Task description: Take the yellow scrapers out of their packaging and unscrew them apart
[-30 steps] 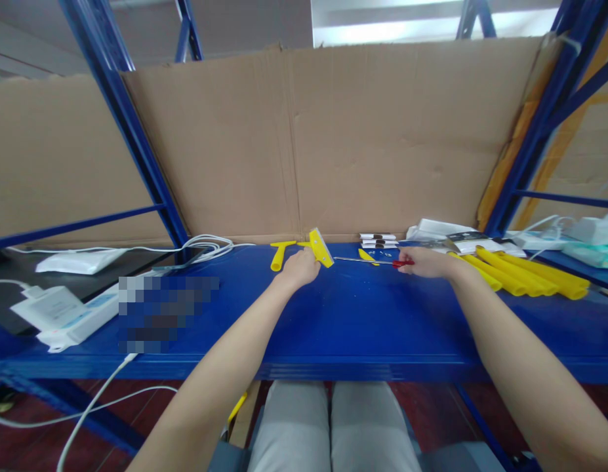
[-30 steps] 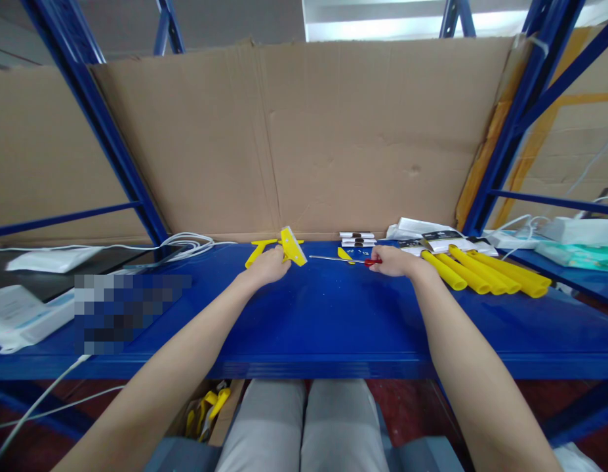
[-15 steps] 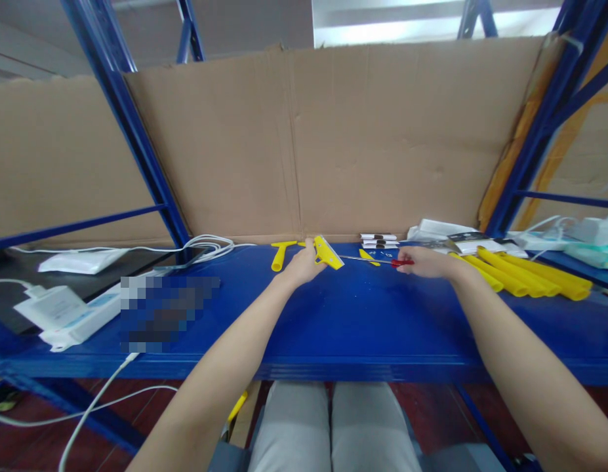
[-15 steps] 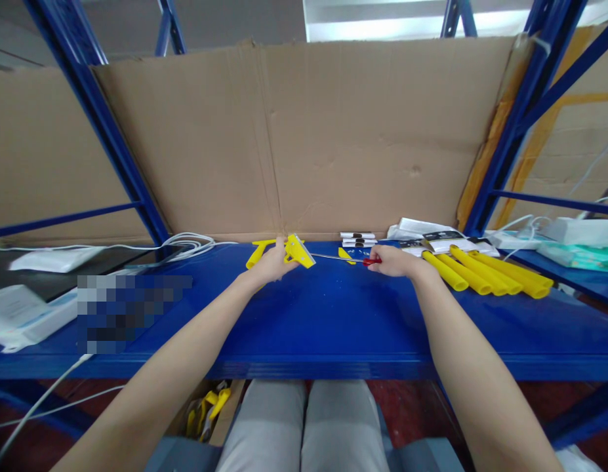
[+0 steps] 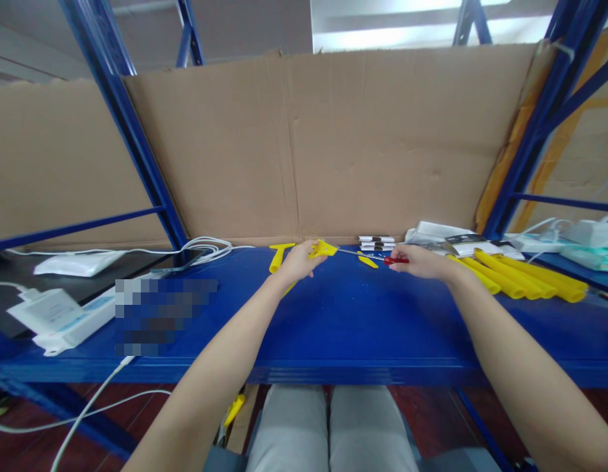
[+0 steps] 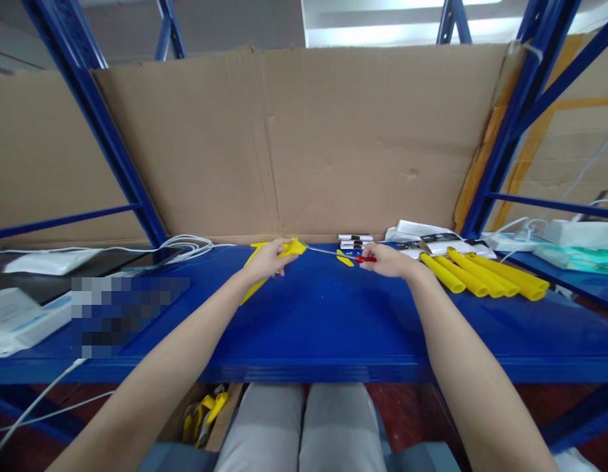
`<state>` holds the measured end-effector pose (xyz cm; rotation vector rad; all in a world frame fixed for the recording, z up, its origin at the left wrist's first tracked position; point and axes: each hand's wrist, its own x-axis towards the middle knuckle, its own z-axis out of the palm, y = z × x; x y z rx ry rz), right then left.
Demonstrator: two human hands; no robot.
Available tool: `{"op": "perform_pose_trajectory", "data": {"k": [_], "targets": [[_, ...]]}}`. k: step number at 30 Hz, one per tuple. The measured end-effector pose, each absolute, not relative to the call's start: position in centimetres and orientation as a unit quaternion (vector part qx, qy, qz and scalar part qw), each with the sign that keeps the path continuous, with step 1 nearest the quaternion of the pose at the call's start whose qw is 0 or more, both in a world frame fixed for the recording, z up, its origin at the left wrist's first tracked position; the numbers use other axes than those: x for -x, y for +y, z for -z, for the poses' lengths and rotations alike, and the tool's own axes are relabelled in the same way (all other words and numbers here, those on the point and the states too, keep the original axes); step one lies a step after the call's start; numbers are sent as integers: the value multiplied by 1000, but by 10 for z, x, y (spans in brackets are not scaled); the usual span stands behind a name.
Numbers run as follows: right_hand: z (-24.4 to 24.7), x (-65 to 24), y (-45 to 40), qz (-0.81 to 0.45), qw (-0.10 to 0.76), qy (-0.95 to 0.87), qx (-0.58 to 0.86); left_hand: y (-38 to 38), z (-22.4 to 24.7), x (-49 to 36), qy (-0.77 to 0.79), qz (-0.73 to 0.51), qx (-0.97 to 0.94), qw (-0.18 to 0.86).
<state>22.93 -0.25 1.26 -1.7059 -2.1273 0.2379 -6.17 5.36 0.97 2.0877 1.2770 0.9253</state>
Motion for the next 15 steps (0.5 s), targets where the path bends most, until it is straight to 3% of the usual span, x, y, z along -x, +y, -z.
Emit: {"op": "perform_pose_trajectory", "data": {"k": [6, 15], "targets": [[-16, -221, -4, -70, 242, -763, 595, 54, -26, 69, 383, -394, -711, 438], [-15, -205, -10, -94, 245, -769, 583, 58, -21, 90, 384, -381, -673, 504]]}}
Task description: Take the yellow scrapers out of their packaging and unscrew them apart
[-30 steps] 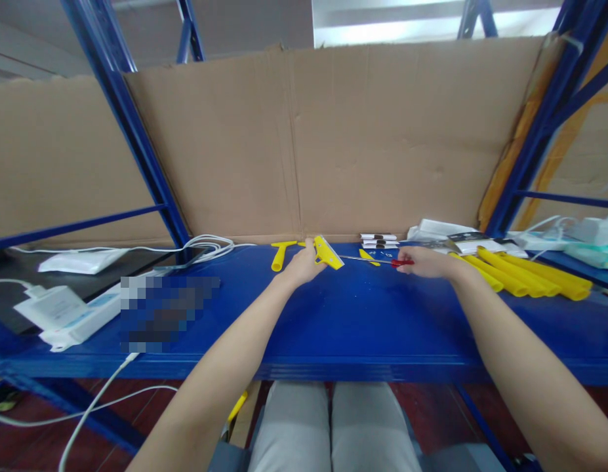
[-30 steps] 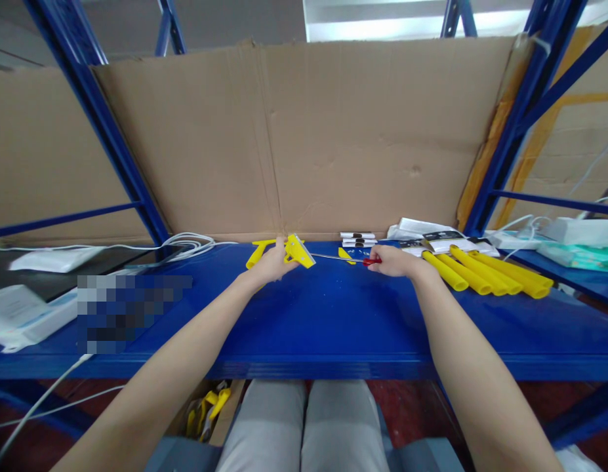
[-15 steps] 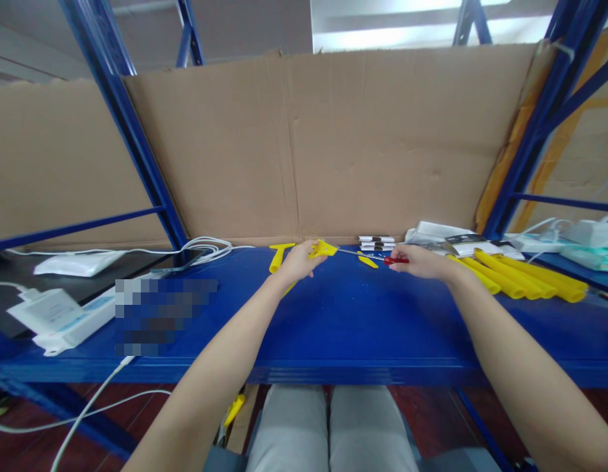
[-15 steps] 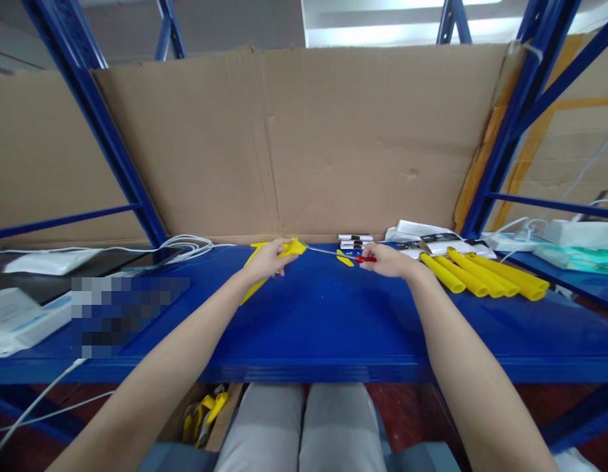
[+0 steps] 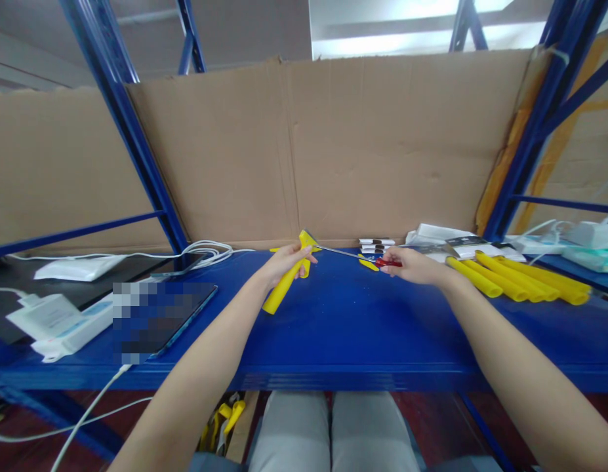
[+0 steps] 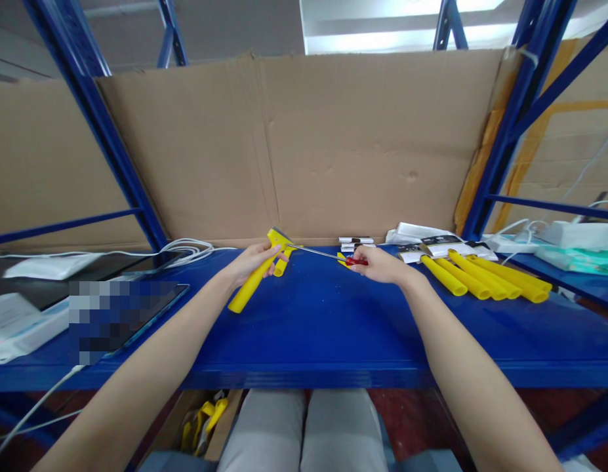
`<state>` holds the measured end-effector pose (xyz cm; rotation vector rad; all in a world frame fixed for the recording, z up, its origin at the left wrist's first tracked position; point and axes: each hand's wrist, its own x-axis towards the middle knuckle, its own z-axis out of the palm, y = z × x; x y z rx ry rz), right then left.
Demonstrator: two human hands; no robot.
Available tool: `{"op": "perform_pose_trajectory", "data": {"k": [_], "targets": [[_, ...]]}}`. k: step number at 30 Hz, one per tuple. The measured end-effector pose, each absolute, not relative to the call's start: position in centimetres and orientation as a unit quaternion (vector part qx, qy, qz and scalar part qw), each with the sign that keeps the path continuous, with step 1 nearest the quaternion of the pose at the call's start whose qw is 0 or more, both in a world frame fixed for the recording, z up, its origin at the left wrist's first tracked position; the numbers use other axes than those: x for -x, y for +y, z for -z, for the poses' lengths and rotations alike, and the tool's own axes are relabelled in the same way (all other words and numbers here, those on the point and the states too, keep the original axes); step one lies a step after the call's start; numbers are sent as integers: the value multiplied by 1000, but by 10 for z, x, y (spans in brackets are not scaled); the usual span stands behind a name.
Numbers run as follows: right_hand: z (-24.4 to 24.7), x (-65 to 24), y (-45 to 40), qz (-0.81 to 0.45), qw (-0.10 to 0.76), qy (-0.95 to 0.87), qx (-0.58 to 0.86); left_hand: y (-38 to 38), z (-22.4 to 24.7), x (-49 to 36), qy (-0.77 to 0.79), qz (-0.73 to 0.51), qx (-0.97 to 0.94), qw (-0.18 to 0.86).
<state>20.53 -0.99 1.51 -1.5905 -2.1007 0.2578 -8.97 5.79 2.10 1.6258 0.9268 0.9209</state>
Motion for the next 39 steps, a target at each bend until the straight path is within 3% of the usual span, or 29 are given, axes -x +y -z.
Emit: {"op": "perform_pose_trajectory", "data": {"k": [13, 39], "targets": [[-15, -202, -9, -45, 221, -767, 601, 46, -26, 92, 379, -423, -591, 573], [-9, -210, -4, -48, 250, -778, 575, 45, -25, 91, 384, -420, -579, 584]]}}
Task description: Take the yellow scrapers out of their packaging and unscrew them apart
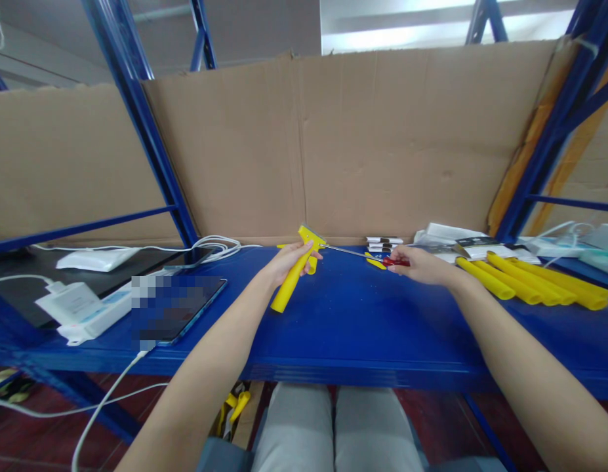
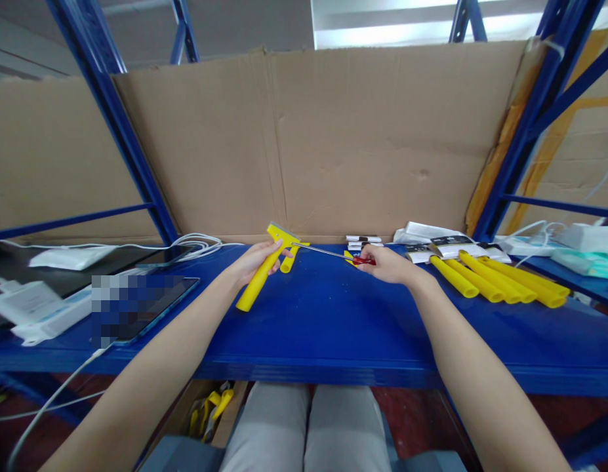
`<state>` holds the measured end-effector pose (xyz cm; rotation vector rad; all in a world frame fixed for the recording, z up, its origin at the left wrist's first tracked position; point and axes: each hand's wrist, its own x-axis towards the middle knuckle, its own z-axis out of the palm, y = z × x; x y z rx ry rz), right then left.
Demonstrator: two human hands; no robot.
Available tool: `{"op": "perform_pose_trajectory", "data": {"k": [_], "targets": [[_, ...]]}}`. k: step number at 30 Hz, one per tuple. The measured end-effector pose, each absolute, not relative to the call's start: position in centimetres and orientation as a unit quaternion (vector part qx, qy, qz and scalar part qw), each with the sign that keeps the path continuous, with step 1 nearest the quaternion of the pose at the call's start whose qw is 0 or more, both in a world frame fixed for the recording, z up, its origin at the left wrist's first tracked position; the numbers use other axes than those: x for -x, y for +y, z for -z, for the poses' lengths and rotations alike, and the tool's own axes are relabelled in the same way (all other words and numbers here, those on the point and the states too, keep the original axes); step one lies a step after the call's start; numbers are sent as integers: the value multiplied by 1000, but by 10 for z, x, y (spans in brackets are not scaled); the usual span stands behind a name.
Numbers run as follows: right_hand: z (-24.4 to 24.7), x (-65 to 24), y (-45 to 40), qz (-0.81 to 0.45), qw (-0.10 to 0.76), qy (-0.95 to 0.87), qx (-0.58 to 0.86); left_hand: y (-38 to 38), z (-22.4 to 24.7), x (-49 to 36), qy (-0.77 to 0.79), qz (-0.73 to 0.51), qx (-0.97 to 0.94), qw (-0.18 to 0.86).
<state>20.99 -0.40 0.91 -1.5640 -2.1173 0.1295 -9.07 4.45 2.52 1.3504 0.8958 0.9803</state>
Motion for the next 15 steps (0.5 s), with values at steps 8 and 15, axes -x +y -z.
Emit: {"op": "perform_pose_trajectory", "data": {"k": [8, 15], "targets": [[-9, -210, -4, -37, 246, -783, 570, 46, -24, 91, 375, -417, -592, 578], [-10, -208, -5, -45, 242, -775, 582, 48, -22, 91, 381, -412, -606, 565]]}}
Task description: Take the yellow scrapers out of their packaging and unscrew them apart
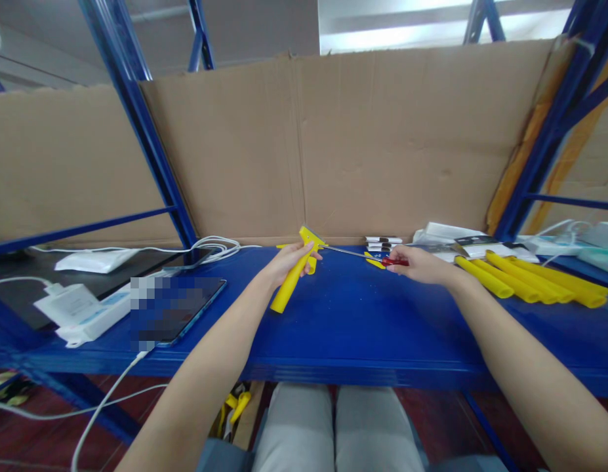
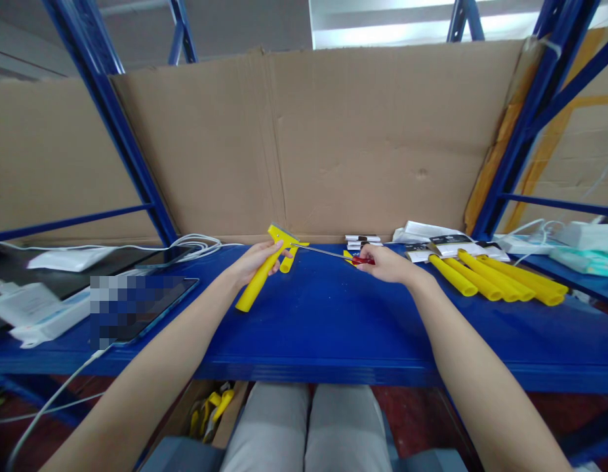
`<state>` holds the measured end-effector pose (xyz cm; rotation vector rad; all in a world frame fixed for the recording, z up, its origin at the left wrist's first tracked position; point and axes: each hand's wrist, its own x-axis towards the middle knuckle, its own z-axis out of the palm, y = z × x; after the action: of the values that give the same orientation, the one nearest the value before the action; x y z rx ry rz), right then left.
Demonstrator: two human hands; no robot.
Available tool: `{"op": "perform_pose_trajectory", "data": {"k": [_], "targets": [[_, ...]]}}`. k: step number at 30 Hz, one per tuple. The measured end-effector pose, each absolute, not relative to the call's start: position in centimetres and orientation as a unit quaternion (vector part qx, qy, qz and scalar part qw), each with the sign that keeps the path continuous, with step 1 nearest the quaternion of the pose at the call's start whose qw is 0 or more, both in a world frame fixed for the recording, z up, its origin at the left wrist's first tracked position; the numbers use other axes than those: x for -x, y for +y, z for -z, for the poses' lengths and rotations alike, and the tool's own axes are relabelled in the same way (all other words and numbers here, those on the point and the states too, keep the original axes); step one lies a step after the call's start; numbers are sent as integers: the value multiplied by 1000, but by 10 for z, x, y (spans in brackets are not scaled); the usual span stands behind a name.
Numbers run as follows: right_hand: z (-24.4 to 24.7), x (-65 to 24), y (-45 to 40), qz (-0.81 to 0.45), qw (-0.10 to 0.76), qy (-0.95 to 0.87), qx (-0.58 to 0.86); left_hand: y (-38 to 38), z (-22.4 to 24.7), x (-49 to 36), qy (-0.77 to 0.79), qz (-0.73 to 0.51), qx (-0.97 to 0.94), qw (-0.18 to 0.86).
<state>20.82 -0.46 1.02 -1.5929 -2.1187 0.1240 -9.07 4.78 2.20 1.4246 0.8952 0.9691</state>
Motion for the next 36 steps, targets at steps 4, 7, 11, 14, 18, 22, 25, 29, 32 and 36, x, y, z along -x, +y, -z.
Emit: {"op": "perform_pose_trajectory", "data": {"k": [4, 7, 11, 14, 18, 22, 25, 29, 32, 36], "targets": [[-10, -208, -4, -42, 242, -777, 579, 46, -23, 90, 383, -412, -609, 560], [-11, -208, -4, -44, 241, -774, 584, 45, -23, 89, 385, -413, -610, 555], [-11, -207, -5, -44, 238, -775, 583, 44, -23, 88, 387, -417, -609, 554], [-10, -208, -5, -39, 239, -778, 581, 43, -23, 87, 390, -419, -606, 552], [-10, -208, -5, -37, 235, -781, 578, 43, -24, 88, 405, -420, -614, 531], [-11, -207, -6, -42, 232, -775, 586, 42, -25, 89, 422, -425, -619, 508], [-12, -205, -7, -50, 234, -774, 586, 41, -26, 89, 429, -415, -626, 502], [-12, -205, -7, -52, 238, -774, 585, 41, -26, 88, 424, -403, -638, 501], [-11, -206, -6, -48, 239, -776, 581, 41, -25, 88, 416, -406, -639, 504], [-9, -208, -4, -50, 251, -779, 572, 41, -25, 88, 410, -410, -636, 510]]}}
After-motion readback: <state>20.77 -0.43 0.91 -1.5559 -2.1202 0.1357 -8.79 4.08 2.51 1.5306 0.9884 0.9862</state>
